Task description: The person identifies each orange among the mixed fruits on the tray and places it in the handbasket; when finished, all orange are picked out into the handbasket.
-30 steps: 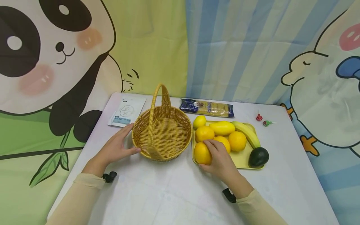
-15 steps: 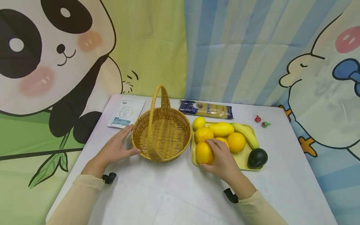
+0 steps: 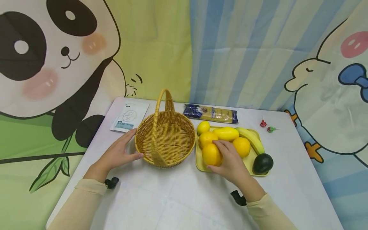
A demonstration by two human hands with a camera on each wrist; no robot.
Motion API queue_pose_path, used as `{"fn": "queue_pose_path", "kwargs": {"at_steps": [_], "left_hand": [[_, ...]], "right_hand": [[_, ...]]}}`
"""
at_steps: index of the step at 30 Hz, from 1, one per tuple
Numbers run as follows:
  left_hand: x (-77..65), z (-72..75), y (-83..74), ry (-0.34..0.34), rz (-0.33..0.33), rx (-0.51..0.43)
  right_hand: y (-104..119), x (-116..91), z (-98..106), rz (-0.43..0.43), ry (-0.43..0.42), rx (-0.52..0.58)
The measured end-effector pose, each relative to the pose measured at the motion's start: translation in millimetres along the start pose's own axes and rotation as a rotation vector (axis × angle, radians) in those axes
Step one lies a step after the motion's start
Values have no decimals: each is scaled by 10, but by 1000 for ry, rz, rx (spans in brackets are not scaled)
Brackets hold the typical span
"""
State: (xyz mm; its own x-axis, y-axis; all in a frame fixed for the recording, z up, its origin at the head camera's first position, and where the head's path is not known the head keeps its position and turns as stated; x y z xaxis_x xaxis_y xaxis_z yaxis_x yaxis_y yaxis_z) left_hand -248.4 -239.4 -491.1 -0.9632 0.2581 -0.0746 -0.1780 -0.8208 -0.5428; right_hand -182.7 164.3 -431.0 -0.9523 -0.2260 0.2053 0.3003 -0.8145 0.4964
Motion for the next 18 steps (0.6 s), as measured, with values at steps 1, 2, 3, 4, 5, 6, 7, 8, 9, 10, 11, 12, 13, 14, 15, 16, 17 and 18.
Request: {"fn": "queue_pose_path", "kwargs": {"at_steps": [1, 2, 3, 4, 5, 6, 7, 8, 9, 10, 11, 12, 13, 14, 15, 16, 17, 18], "left_hand": [[-2, 1, -7, -1, -3, -1], [-4, 2, -10, -2, -5, -2], [-6, 4, -12, -3, -6, -3], [-7, 6, -11, -5, -4, -4], [-9, 8, -16, -5, -5, -4], [-10, 9, -16, -7, -5, -4], [-10, 8, -15, -7, -5, -3], [-10, 8, -11, -7, -5, -2], [-11, 9, -11, -8, -6, -2], [-11, 8, -11, -6, -4, -3], [-10, 6, -8, -4, -2, -3], [-8, 5, -6, -2, 1, -4], [-10, 1, -4, 4, 6, -5], [-10, 1, -4, 6, 8, -6], [-10, 3, -8, 8, 9, -7], [-9, 4, -9, 9, 12, -7], [-8, 5, -9, 9, 12, -6], [-8, 7, -11, 9, 13, -5]], "right_hand": [[-6, 3, 5, -6, 4, 2], [-11, 7, 9, -12, 10, 3], [-14, 12, 12, -20, 18, 4], [-20, 17, 13, -28, 27, 7], [-25, 23, 17, -37, 35, 8], [-29, 31, 20, -46, 42, 10], [-31, 40, 26, -51, 48, 10], [-30, 50, 33, -55, 51, 11], [-28, 62, 43, -55, 50, 11], [-23, 74, 55, -54, 47, 12], [-18, 87, 67, -52, 43, 11], [-11, 98, 78, -48, 39, 10], [-6, 107, 88, -46, 37, 10], [-2, 116, 95, -44, 36, 8], [3, 125, 104, -41, 36, 7], [7, 132, 111, -41, 39, 8], [9, 140, 116, -44, 44, 6], [9, 147, 121, -47, 50, 5]]}}
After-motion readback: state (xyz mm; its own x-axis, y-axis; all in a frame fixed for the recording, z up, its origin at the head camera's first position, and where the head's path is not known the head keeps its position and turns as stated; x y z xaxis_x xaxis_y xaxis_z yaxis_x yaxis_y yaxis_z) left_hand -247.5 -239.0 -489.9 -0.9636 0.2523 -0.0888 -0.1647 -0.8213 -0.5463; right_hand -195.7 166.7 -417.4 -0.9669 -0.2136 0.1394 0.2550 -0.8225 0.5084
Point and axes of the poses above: each hand's wrist, its own x-axis towards the middle knuckle, its own z-axis out of the back of the hand, y = z × x, the point moved 10 cm from there along x, towards the middle knuckle, and after that the axes turned 1 degree about -y, right-handed, at the moved point
